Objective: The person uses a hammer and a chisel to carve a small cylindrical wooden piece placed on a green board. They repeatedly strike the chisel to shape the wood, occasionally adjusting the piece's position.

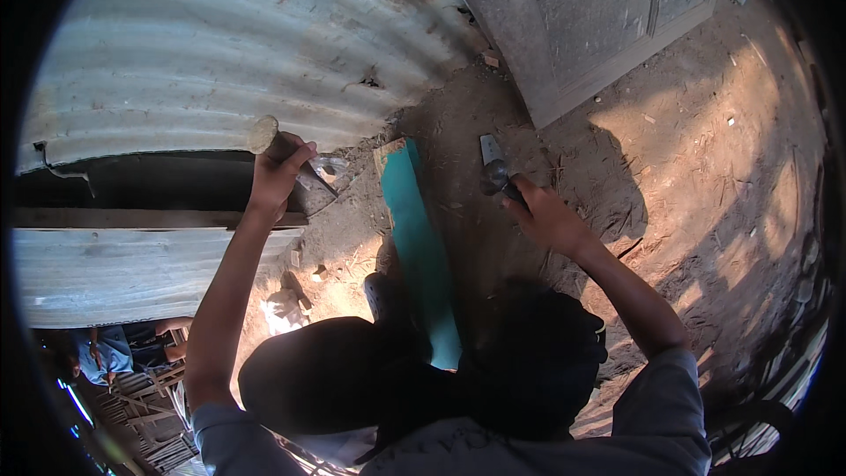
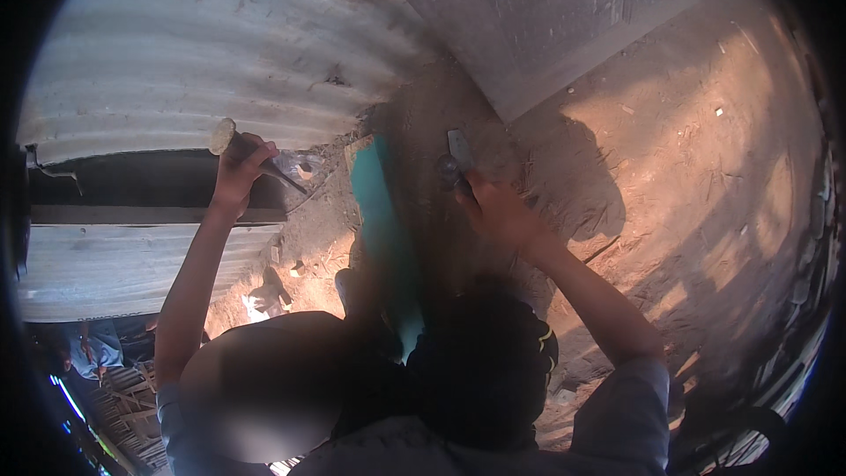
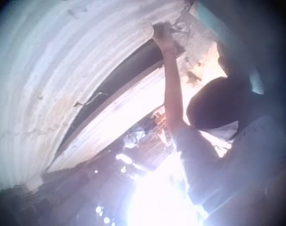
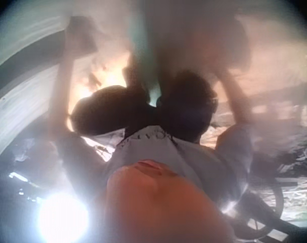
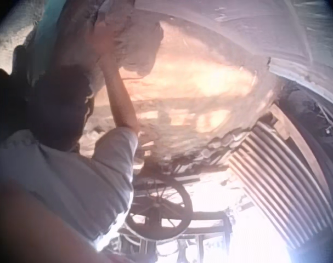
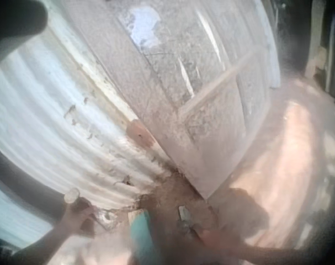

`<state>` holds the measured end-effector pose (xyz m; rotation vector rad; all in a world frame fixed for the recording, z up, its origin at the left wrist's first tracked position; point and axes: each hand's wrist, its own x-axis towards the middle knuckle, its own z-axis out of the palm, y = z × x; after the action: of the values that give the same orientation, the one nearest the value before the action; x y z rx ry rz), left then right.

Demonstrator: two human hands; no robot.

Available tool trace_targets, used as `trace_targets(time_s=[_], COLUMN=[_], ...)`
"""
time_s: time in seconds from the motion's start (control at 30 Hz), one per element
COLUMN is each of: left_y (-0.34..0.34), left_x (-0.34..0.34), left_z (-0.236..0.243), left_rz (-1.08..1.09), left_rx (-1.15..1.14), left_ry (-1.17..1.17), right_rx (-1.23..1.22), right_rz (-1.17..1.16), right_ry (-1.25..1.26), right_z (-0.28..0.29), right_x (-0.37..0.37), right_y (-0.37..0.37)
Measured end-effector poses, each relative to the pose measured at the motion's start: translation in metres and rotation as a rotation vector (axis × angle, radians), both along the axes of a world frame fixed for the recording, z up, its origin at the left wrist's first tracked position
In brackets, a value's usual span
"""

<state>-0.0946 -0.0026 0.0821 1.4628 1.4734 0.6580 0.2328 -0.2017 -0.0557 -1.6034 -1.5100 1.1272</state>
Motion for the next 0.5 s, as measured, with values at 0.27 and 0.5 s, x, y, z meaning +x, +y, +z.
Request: trace_targets(time_s=[0.27, 0.5], left_y=[0.067, 0.059], left_x=[0.033, 0.048], left_z=[-0.111, -0.175], left_rz=[-0.020, 0.286], left_rx=[0.431, 0.316], left_ry=[0.279, -0.057], right_rx=[-0.079, -0.118], right_rz=[-0.121, -0.400], right_ry=[0.059, 0.000], right_z=[0.012, -0.005], right_x=[0.067, 0.085], right_y=[-0.079, -0.152])
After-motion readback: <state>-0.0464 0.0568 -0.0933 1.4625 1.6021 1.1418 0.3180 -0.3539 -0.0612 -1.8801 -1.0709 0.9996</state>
